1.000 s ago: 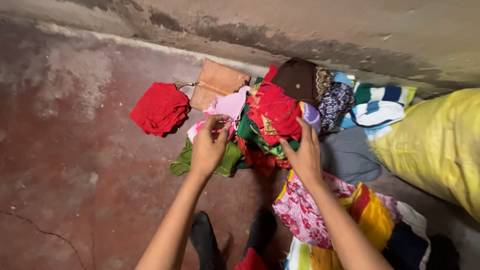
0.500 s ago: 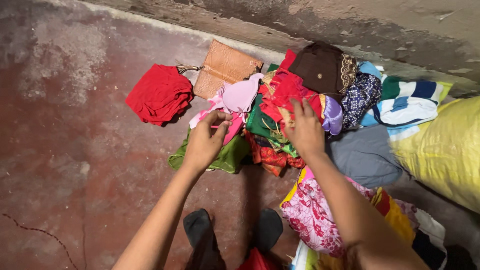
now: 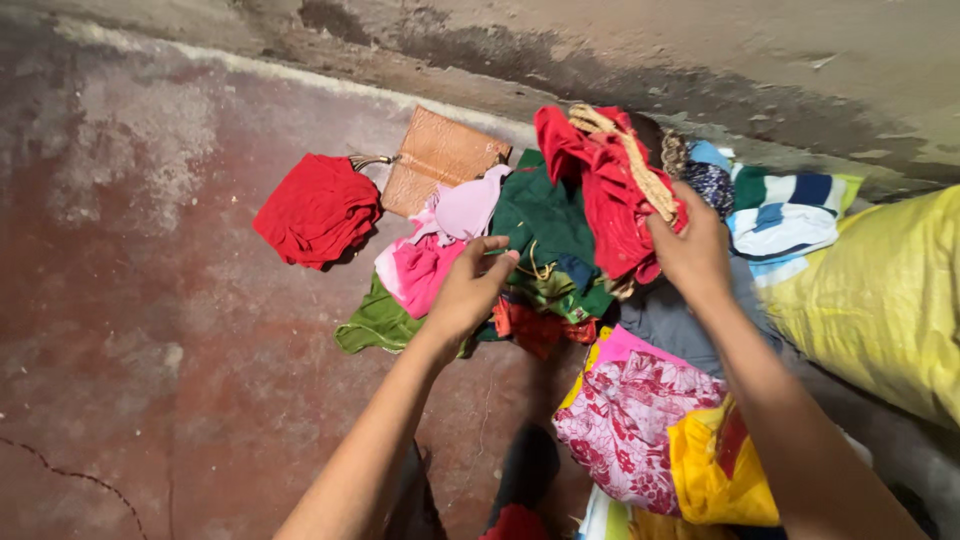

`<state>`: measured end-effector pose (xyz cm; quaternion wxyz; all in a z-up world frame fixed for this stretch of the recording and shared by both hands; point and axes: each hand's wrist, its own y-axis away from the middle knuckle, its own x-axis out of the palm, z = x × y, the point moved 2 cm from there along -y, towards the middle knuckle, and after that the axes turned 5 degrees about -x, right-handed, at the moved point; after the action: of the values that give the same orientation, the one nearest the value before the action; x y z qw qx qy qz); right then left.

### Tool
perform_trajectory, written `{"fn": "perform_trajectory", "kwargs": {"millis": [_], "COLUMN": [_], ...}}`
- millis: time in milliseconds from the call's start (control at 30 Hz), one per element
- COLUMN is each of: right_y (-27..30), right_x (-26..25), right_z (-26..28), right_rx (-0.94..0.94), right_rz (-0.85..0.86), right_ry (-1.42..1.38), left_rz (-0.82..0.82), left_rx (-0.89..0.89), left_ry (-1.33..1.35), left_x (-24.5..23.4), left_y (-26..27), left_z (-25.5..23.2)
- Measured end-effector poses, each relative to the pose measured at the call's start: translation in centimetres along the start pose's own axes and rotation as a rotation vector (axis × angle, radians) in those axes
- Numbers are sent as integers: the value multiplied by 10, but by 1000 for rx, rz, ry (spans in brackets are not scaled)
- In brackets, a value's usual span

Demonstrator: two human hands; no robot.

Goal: The person sits on the floor and folds various colorful garments by hand, then stacks them on a nearby ledge. The person handles multiple items one at a time, including shirts and patterned fabrics, and places them in a neat pile.

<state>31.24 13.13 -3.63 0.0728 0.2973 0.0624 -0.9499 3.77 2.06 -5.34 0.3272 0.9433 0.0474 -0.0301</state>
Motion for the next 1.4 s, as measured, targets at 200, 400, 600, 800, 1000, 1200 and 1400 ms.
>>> {"fn": "perform_trajectory", "kwargs": {"millis": [200, 400, 600, 800, 1000, 1200, 1400], "right_y": [12, 11, 6, 40, 94, 165, 164], "right_x": [-67, -142, -210, -273, -342, -369, -389], "right_z": [68, 188, 344, 546, 659, 743, 800], "right_rx": [358, 604, 333, -31, -12, -551, -440], "right_rz": [-5, -43, -64, 10, -51, -184, -106], "right_ry": [-518, -690, -350, -377, -619, 166, 144], "left_rz": [81, 116, 269, 7, 90, 192, 350], "left_rx": [-38, 82, 664, 639, 397, 327, 378], "left_ry": [30, -119, -130, 36, 660, 841, 570], "left_x": [10, 10, 23, 7, -23, -51, -92], "left_y": [28, 101, 236, 376, 465, 561, 609], "left_z": [-63, -172, -307, -422, -479, -522, -577]}}
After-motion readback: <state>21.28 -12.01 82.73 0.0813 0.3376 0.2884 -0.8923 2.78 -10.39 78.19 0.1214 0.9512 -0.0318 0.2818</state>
